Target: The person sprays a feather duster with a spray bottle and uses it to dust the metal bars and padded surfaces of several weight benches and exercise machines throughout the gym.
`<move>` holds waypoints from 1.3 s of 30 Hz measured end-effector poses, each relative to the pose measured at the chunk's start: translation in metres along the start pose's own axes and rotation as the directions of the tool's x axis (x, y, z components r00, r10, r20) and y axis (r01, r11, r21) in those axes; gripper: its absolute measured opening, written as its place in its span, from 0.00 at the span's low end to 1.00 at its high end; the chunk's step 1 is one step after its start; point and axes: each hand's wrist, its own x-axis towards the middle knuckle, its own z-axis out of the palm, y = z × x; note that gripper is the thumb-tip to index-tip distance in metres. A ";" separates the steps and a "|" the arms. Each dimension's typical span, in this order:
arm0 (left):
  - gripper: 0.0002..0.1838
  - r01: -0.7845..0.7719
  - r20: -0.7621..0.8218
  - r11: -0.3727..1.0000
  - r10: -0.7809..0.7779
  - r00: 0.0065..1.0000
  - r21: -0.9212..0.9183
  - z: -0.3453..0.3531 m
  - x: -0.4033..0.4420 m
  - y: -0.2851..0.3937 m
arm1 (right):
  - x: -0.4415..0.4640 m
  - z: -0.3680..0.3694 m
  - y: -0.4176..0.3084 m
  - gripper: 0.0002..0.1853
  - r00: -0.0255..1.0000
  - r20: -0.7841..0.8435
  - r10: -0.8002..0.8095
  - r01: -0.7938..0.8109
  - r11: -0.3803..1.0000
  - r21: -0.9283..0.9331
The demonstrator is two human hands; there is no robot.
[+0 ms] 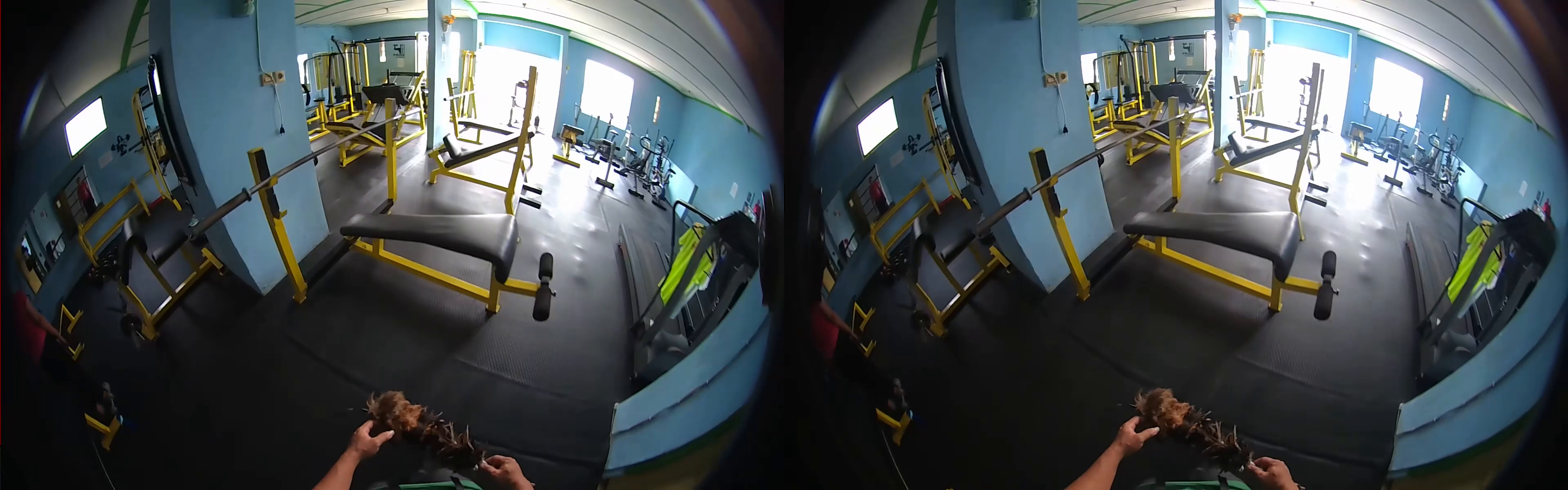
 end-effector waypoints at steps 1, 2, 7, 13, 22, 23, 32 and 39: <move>0.34 -0.024 -0.054 0.999 0.026 0.998 0.038 -0.001 0.022 0.014 | 0.030 -0.015 -0.007 0.16 0.998 0.062 -0.017 0.021 0.998 -0.062; 0.34 -0.034 -0.110 0.997 0.042 0.993 0.074 -0.003 0.035 0.025 | 0.064 -0.024 -0.006 0.16 0.996 0.084 -0.014 0.023 0.994 -0.105; 0.32 -0.171 -0.261 0.983 0.148 0.954 -0.067 -0.037 0.142 0.090 | 0.211 -0.067 -0.095 0.17 0.981 0.139 -0.136 0.138 0.990 -0.010; 0.29 -0.356 -0.346 0.864 0.232 0.909 -0.356 -0.116 0.264 0.156 | 0.364 -0.066 -0.199 0.10 0.926 0.200 -0.321 0.342 0.936 -0.080; 0.40 -0.394 -0.651 0.835 0.058 0.757 -0.384 -0.260 0.350 0.208 | 0.545 -0.024 -0.411 0.09 0.778 0.216 -0.590 0.592 0.804 0.065; 0.39 -0.458 -0.722 0.801 0.046 0.690 -0.386 -0.278 0.351 0.211 | 0.558 -0.019 -0.447 0.09 0.743 0.260 -0.616 0.624 0.779 0.062; 0.38 -0.181 -0.972 0.982 0.091 0.218 0.051 -0.447 0.391 0.236 | 0.692 0.108 -0.692 0.12 0.548 0.365 -0.753 0.759 0.631 0.162; 0.37 -0.111 -0.968 0.993 0.064 0.242 0.038 -0.507 0.414 0.246 | 0.710 0.211 -0.712 0.08 0.572 0.448 -0.687 0.659 0.710 0.248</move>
